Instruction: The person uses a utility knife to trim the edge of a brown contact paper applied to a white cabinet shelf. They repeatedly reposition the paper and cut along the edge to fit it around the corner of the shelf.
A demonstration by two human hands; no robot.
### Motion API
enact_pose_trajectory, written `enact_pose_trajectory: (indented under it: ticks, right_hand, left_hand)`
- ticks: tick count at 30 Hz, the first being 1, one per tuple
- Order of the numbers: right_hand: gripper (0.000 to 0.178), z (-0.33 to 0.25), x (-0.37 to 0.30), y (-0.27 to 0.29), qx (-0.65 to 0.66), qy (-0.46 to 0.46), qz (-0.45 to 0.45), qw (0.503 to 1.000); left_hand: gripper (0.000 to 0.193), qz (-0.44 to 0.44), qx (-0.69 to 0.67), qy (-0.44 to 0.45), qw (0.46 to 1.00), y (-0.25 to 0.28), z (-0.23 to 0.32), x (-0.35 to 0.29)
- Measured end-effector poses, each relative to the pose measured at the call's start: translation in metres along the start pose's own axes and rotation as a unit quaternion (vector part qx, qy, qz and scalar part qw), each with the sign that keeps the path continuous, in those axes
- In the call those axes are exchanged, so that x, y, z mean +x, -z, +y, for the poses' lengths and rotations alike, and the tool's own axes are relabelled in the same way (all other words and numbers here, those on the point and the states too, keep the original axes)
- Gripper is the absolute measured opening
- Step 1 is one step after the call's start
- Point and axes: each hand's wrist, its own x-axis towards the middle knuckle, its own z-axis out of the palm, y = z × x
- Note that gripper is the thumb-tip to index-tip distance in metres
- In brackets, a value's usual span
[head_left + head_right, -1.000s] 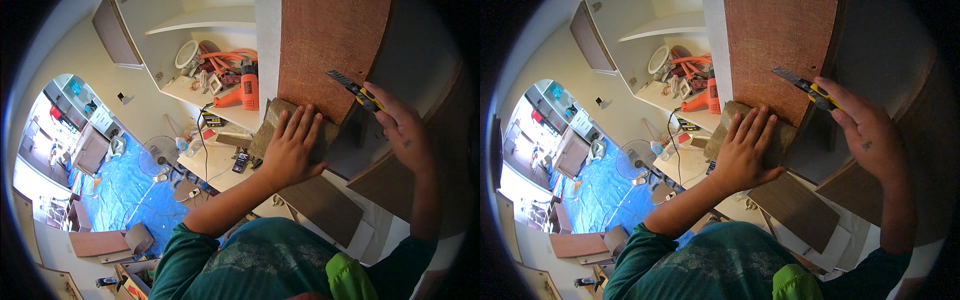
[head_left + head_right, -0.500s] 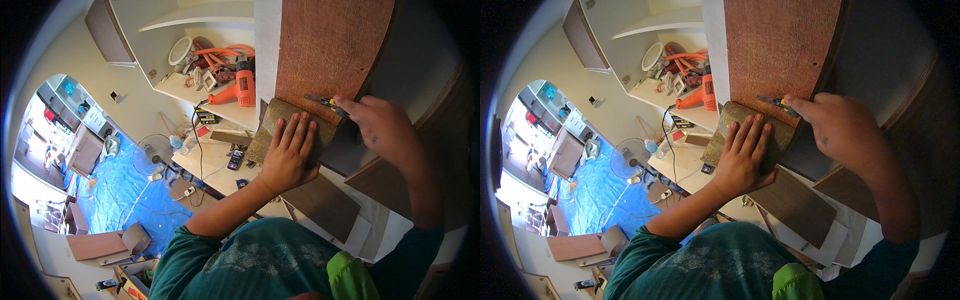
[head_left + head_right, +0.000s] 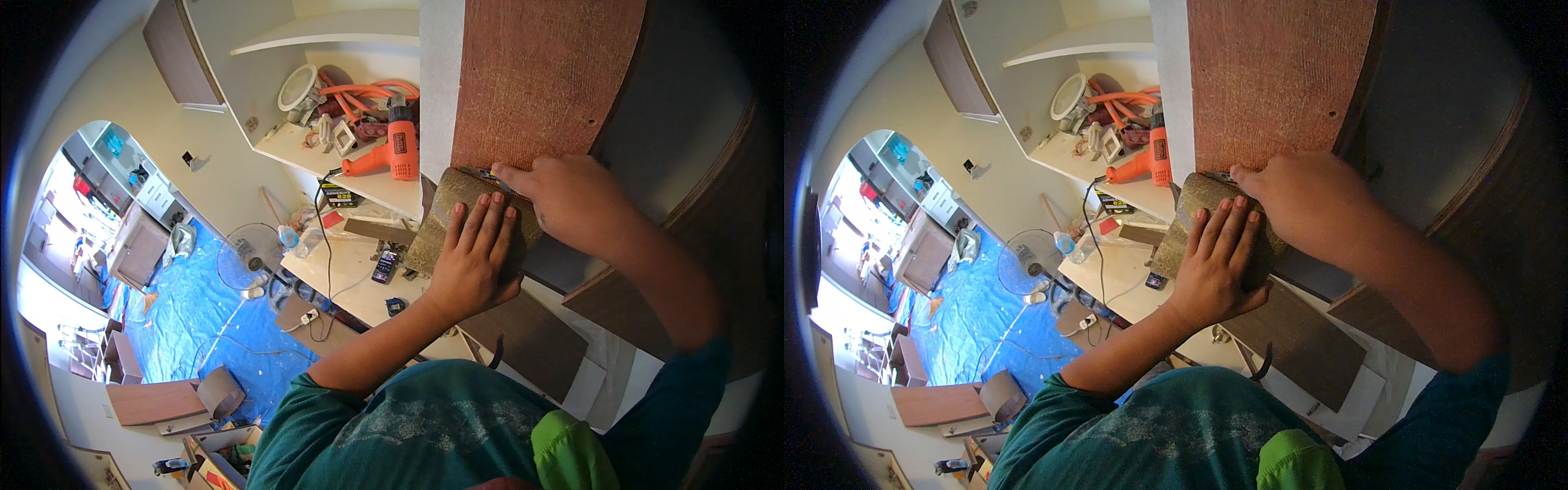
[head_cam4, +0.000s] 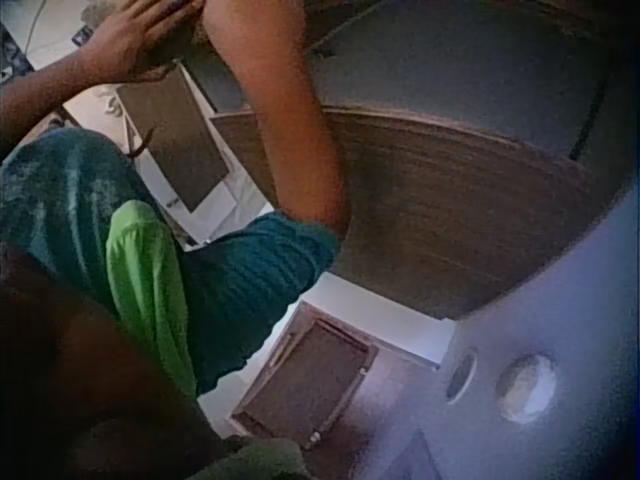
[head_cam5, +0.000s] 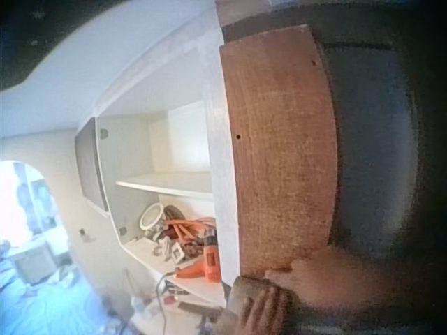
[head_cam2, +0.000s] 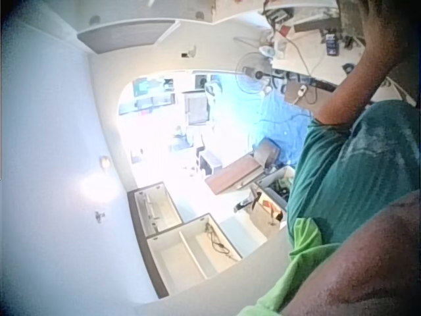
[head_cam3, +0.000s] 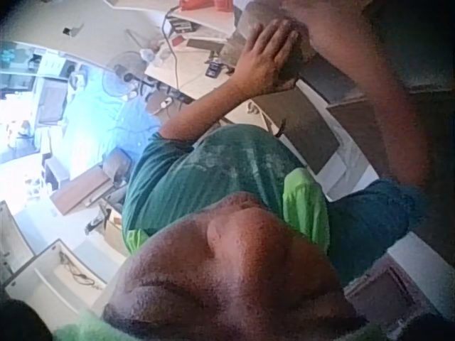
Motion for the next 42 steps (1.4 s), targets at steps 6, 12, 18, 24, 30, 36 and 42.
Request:
enact_pose_trajectory:
  ticks: [6, 12, 18, 24, 30, 36, 42]
  right_hand:
    - [0.039, 0.011, -0.004, -0.008, -0.021, 0.006, -0.02, 1.0]
    - [0.049, 0.027, -0.027, 0.0, -0.017, -0.008, -0.069, 0.997]
    - [0.051, 0.04, -0.055, 0.013, -0.01, -0.045, -0.13, 0.99]
    - [0.054, 0.044, -0.067, 0.018, -0.035, -0.051, -0.154, 0.986]
    - [0.053, 0.06, -0.118, 0.023, 0.183, -0.072, -0.034, 0.98]
    - [0.053, 0.075, -0.172, -0.083, 0.408, -0.267, 0.193, 0.851]
    - [0.045, 0.032, -0.143, -0.188, 0.671, -0.294, 0.266, 0.626]
  left_hand:
    - [0.103, 0.002, 0.001, 0.007, 1.0, -0.002, 0.001, 0.0]
    - [0.103, 0.001, 0.007, -0.001, 1.0, 0.001, 0.002, 0.0]
    - [0.102, -0.01, -0.002, -0.004, 1.0, 0.0, -0.001, 0.001]
    - [0.102, -0.017, 0.013, 0.005, 1.0, 0.008, -0.006, -0.004]
    - [0.099, -0.029, -0.034, -0.019, 0.999, 0.014, -0.006, 0.011]
    - [0.076, 0.029, -0.062, -0.011, 0.998, 0.015, -0.004, 0.03]
    - [0.047, 0.027, -0.047, 0.022, 0.998, 0.032, -0.023, 0.051]
